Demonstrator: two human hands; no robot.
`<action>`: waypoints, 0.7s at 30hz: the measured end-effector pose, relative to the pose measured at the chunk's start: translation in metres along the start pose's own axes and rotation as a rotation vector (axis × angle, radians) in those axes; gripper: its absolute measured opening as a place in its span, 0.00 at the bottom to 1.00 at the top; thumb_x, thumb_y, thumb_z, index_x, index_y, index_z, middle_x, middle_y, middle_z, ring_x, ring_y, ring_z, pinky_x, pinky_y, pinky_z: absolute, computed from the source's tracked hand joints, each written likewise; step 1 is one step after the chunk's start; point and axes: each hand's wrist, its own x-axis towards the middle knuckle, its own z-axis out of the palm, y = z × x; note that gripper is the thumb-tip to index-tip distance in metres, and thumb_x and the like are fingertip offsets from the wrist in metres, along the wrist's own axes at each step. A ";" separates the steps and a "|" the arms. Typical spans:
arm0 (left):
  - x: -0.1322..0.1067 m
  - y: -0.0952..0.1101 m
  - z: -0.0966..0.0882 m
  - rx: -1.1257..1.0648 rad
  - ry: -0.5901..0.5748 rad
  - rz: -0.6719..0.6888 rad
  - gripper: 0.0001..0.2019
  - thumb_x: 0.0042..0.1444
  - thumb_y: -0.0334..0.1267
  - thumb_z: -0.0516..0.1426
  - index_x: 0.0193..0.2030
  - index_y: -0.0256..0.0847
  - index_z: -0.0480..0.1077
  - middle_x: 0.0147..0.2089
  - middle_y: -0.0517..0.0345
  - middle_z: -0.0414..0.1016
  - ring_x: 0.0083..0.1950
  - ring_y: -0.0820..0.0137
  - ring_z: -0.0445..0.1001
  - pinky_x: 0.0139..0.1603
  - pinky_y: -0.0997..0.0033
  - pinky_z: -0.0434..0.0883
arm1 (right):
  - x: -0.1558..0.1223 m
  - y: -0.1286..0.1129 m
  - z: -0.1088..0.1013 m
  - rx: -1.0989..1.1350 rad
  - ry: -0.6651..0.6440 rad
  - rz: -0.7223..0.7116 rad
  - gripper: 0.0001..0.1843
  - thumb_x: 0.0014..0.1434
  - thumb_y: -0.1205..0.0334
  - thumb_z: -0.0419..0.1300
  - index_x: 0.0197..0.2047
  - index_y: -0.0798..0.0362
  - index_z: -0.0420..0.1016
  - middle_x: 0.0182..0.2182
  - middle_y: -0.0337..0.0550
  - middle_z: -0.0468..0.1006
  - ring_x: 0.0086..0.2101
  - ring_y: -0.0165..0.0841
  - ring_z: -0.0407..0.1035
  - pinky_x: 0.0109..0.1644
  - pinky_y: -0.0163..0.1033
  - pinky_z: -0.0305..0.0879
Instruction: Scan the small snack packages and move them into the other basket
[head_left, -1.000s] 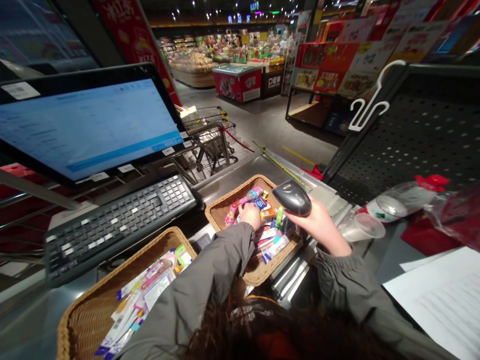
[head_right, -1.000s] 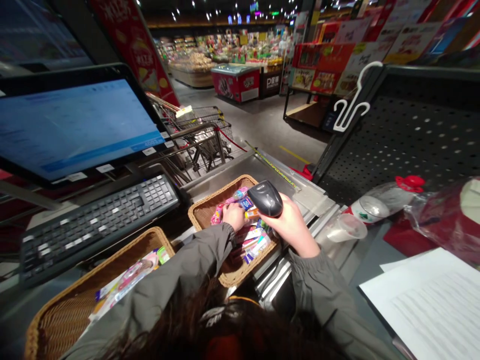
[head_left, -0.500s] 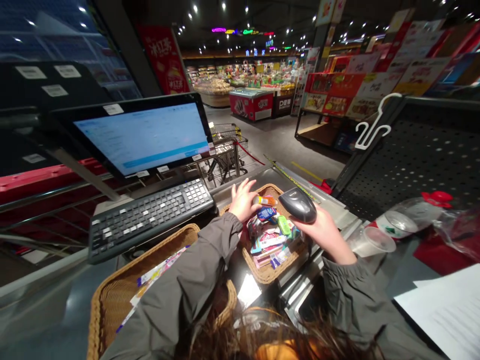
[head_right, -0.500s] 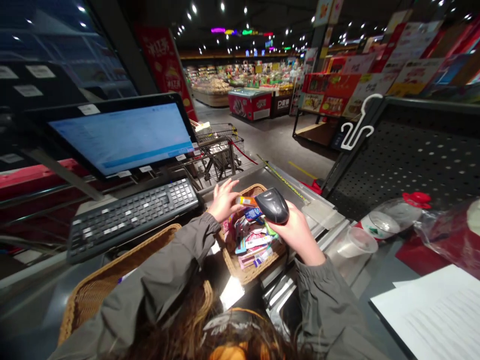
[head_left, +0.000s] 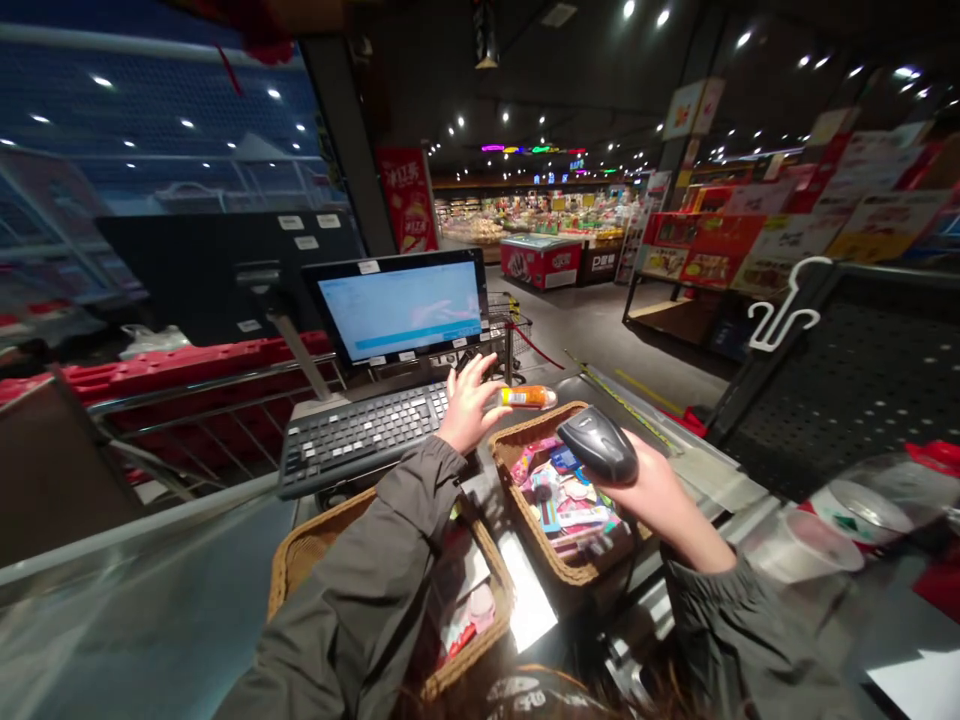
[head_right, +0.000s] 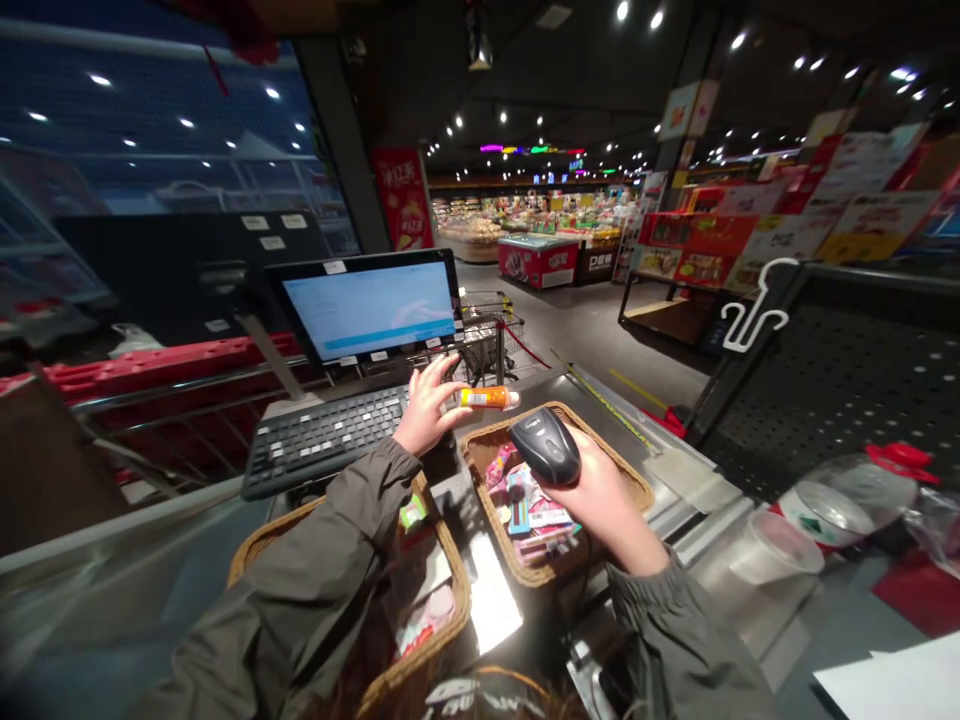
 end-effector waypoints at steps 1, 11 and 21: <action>-0.003 -0.004 -0.009 0.010 0.022 -0.008 0.15 0.60 0.46 0.60 0.52 0.46 0.74 0.74 0.48 0.54 0.76 0.55 0.47 0.72 0.37 0.44 | 0.002 -0.007 0.002 0.002 -0.012 -0.037 0.28 0.51 0.52 0.67 0.54 0.54 0.76 0.53 0.56 0.79 0.53 0.51 0.74 0.58 0.57 0.70; -0.043 -0.031 -0.081 0.096 0.210 -0.090 0.15 0.60 0.47 0.59 0.52 0.46 0.74 0.74 0.46 0.55 0.75 0.55 0.50 0.72 0.39 0.45 | 0.024 -0.079 0.032 0.016 -0.065 -0.350 0.27 0.54 0.58 0.63 0.57 0.53 0.73 0.54 0.54 0.78 0.55 0.48 0.72 0.60 0.55 0.68; -0.089 -0.043 -0.120 0.164 0.267 -0.179 0.15 0.62 0.47 0.55 0.52 0.46 0.74 0.74 0.47 0.55 0.75 0.57 0.51 0.72 0.41 0.45 | 0.029 -0.129 0.057 0.123 -0.198 -0.455 0.26 0.55 0.59 0.62 0.58 0.52 0.71 0.53 0.53 0.78 0.52 0.47 0.74 0.57 0.52 0.71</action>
